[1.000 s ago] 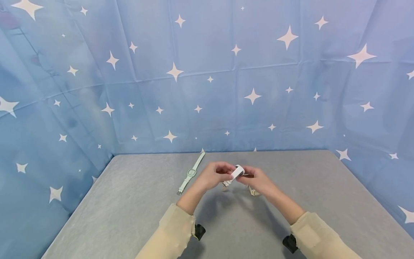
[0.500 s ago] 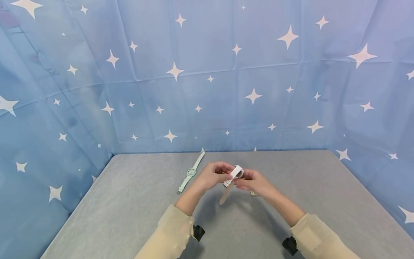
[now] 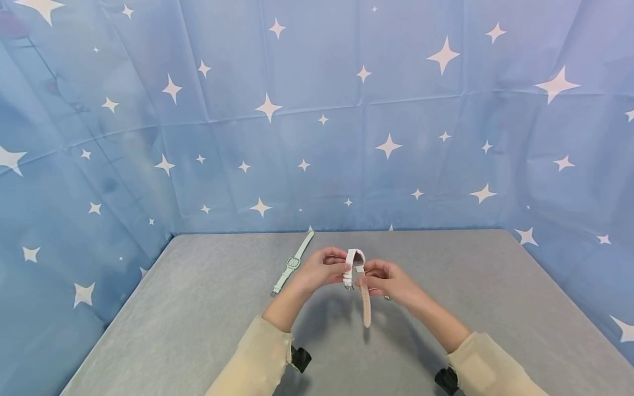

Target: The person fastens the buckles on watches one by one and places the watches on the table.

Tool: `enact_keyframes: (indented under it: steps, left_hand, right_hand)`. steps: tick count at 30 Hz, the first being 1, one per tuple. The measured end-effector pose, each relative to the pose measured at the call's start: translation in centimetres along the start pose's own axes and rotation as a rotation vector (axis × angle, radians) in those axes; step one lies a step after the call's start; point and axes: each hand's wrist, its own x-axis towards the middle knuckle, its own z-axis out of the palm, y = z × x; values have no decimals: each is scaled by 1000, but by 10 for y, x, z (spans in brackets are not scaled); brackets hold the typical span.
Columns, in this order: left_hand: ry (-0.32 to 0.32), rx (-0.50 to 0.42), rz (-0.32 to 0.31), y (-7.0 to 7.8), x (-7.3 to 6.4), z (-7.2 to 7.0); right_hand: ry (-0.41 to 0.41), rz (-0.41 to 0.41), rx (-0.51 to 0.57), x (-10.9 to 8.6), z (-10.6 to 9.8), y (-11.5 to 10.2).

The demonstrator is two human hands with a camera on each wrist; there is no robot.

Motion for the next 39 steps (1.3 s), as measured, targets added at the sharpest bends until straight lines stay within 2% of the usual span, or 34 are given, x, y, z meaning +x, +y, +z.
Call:
enact_keyframes:
  steps: [4,7,13,15,19,23,27,34,39]
  left_hand:
    - [13,-73,-9,-1,-2,-4]
    - [0,-107,12,-3,-3,-7]
    - [-66,-123,23,-7,-7,-12]
    - [-87,-116,23,-8,-8,-12]
    - [-103,-107,33,-9,-10,-12]
    - [-86,-79,31,-9,-12,-11]
    - [-73,-27,37,-11,-14,-11]
    - [-28,53,95,-15,-14,-12]
    - [0,111,152,-19,-15,-11]
  right_hand:
    - [34,11,2,-2,-2,-1]
    - [40,-7,11,-5,-5,-1]
    - [-86,-141,-39,-9,-10,0]
    - [-133,-160,-39,-10,-11,-1]
    - [-204,-186,50,-11,-12,1]
    - [-223,-245,127,-12,-13,4]
    - [-141,-262,93,-13,-13,6]
    - [61,-309,88,-13,-15,6]
    - [173,-286,33,-14,-15,5]
